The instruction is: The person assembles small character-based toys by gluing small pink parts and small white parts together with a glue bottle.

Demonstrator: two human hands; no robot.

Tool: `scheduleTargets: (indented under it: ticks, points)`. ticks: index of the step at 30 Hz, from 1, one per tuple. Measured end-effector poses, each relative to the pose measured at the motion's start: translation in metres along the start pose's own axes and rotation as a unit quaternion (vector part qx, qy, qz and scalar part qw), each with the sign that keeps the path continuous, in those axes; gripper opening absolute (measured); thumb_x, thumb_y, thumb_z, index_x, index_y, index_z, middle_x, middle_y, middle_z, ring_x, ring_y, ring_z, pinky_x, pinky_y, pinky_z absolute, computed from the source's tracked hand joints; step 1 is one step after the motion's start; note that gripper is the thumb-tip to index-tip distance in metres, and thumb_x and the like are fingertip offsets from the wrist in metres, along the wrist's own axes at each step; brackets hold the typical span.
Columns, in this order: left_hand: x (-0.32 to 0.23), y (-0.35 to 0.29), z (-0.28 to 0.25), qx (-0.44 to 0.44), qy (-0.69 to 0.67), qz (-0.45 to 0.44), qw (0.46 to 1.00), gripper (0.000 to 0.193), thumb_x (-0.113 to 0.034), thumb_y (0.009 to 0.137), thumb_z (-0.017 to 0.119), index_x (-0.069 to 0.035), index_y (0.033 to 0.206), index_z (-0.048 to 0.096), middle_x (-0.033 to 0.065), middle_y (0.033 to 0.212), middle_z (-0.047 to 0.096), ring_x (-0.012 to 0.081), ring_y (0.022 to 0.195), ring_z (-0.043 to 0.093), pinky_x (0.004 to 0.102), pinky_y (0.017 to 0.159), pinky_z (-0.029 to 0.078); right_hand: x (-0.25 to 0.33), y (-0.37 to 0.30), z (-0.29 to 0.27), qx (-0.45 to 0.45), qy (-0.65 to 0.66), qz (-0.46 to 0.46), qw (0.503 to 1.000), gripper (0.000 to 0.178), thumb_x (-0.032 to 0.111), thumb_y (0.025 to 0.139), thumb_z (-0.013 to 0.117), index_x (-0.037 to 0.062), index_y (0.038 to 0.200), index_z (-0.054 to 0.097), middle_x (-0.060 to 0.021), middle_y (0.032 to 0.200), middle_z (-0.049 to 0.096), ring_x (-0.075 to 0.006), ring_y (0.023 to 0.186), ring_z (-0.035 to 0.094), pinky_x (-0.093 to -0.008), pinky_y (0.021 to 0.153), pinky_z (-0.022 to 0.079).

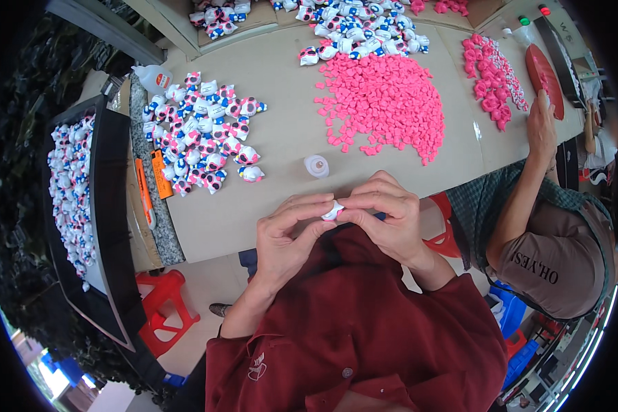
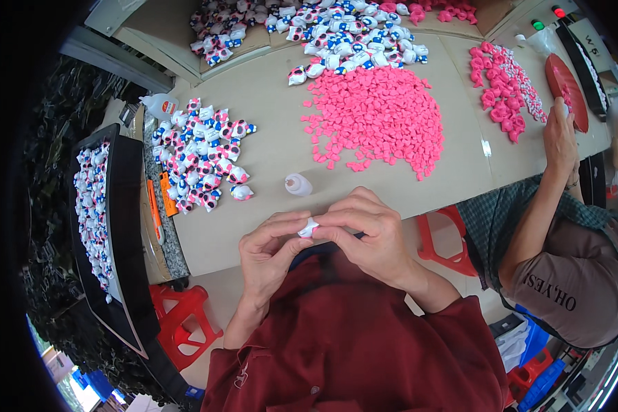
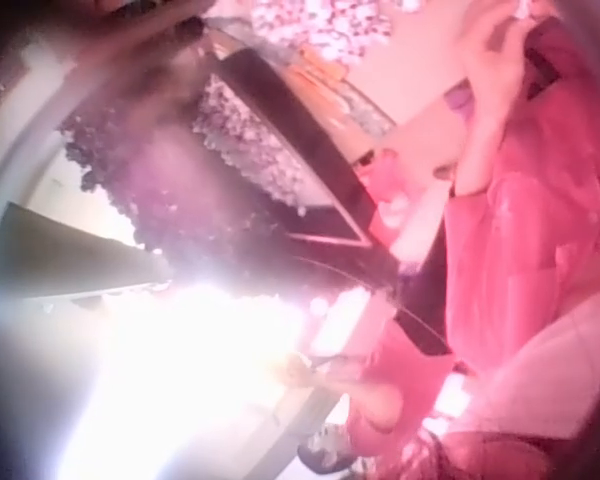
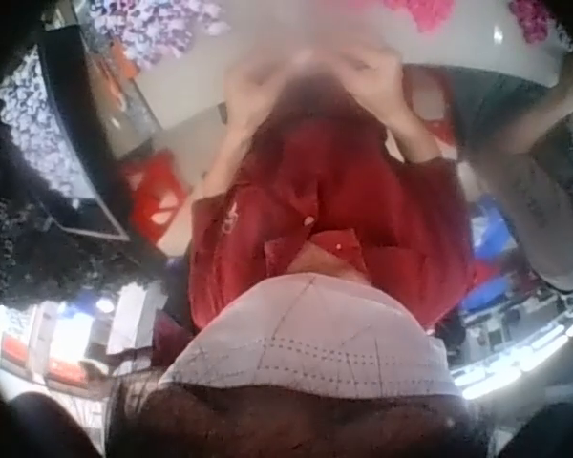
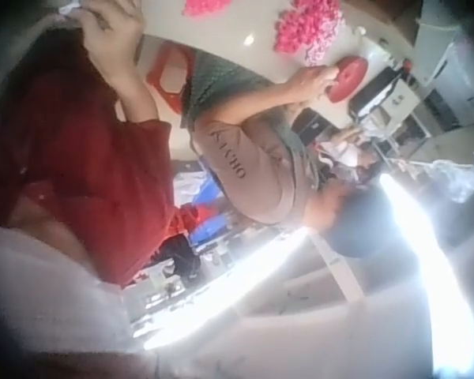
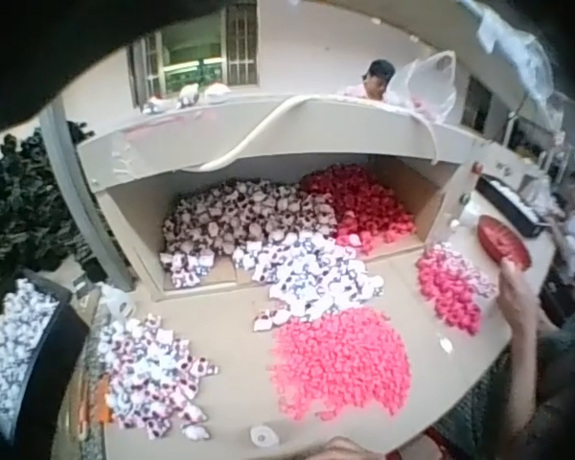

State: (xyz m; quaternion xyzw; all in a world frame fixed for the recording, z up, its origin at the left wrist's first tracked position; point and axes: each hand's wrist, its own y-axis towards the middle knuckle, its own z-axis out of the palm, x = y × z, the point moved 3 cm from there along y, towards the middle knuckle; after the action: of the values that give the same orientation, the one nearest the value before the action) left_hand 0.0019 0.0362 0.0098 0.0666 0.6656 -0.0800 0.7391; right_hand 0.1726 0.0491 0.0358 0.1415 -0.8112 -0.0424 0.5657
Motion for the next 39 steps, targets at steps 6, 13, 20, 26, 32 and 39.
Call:
scheduleTargets:
  ticks: [6, 13, 20, 26, 32, 39]
  points:
    - [0.002, 0.000, 0.001, 0.000, -0.109, -0.111, 0.988, 0.025, 0.007, 0.078, 0.066, -0.003, 0.101, 0.067, 0.0115, 0.108, 0.065, 0.0188, 0.100, 0.061, 0.0298, 0.084, 0.051, -0.002, 0.004, -0.006, 0.024, -0.007, -0.017, 1.000, 0.017, 0.007, 0.066, 0.078, 0.0052, 0.081, 0.071, -0.0033, 0.074, 0.064, -0.0169, 0.069, 0.054, -0.0289, 0.066, 0.043]
    - [0.002, 0.005, 0.002, 0.042, -0.015, -0.051, 0.998, 0.030, 0.006, 0.079, 0.064, -0.004, 0.108, 0.065, 0.0113, 0.109, 0.064, 0.0162, 0.097, 0.062, 0.0279, 0.084, 0.051, -0.007, 0.011, -0.012, 0.086, 0.003, -0.015, 0.996, 0.018, 0.005, 0.064, 0.078, 0.0039, 0.080, 0.071, -0.0044, 0.076, 0.065, -0.0160, 0.069, 0.054, -0.0285, 0.063, 0.043]
    - [0.005, 0.002, 0.002, -0.011, -0.128, -0.104, 0.986, 0.026, 0.005, 0.084, 0.061, 0.002, 0.110, 0.062, 0.0128, 0.112, 0.062, 0.0166, 0.101, 0.061, 0.0284, 0.088, 0.050, 0.005, 0.001, 0.004, -0.029, -0.073, -0.078, 0.994, 0.016, 0.004, 0.069, 0.073, 0.0042, 0.084, 0.069, -0.0034, 0.075, 0.063, -0.0181, 0.068, 0.055, -0.0301, 0.067, 0.042]
    - [0.001, -0.003, 0.004, -0.033, -0.105, -0.081, 0.991, 0.028, 0.004, 0.087, 0.058, 0.003, 0.114, 0.059, 0.0126, 0.113, 0.062, 0.0176, 0.104, 0.060, 0.0287, 0.090, 0.049, 0.011, -0.003, 0.011, -0.054, -0.058, -0.084, 0.993, 0.018, 0.002, 0.068, 0.074, 0.0035, 0.084, 0.069, -0.0028, 0.076, 0.063, -0.0174, 0.066, 0.055, -0.0297, 0.064, 0.041]
    - [-0.002, -0.004, -0.004, -0.011, 0.050, 0.006, 0.999, 0.032, 0.004, 0.086, 0.059, -0.005, 0.117, 0.062, 0.0122, 0.115, 0.062, 0.0186, 0.104, 0.060, 0.0270, 0.087, 0.048, 0.003, 0.004, 0.006, -0.008, -0.025, -0.031, 0.999, 0.014, 0.007, 0.070, 0.074, 0.0052, 0.084, 0.070, -0.0028, 0.075, 0.065, -0.0166, 0.067, 0.056, -0.0300, 0.066, 0.042]
    - [0.003, -0.006, -0.003, -0.030, -0.012, -0.047, 0.998, 0.032, 0.005, 0.082, 0.063, -0.004, 0.113, 0.064, 0.0131, 0.117, 0.060, 0.0182, 0.105, 0.059, 0.0266, 0.087, 0.049, 0.010, 0.005, 0.007, 0.018, -0.066, -0.038, 0.997, 0.013, 0.009, 0.072, 0.073, 0.0059, 0.084, 0.070, -0.0023, 0.075, 0.065, -0.0169, 0.068, 0.057, -0.0298, 0.067, 0.040]
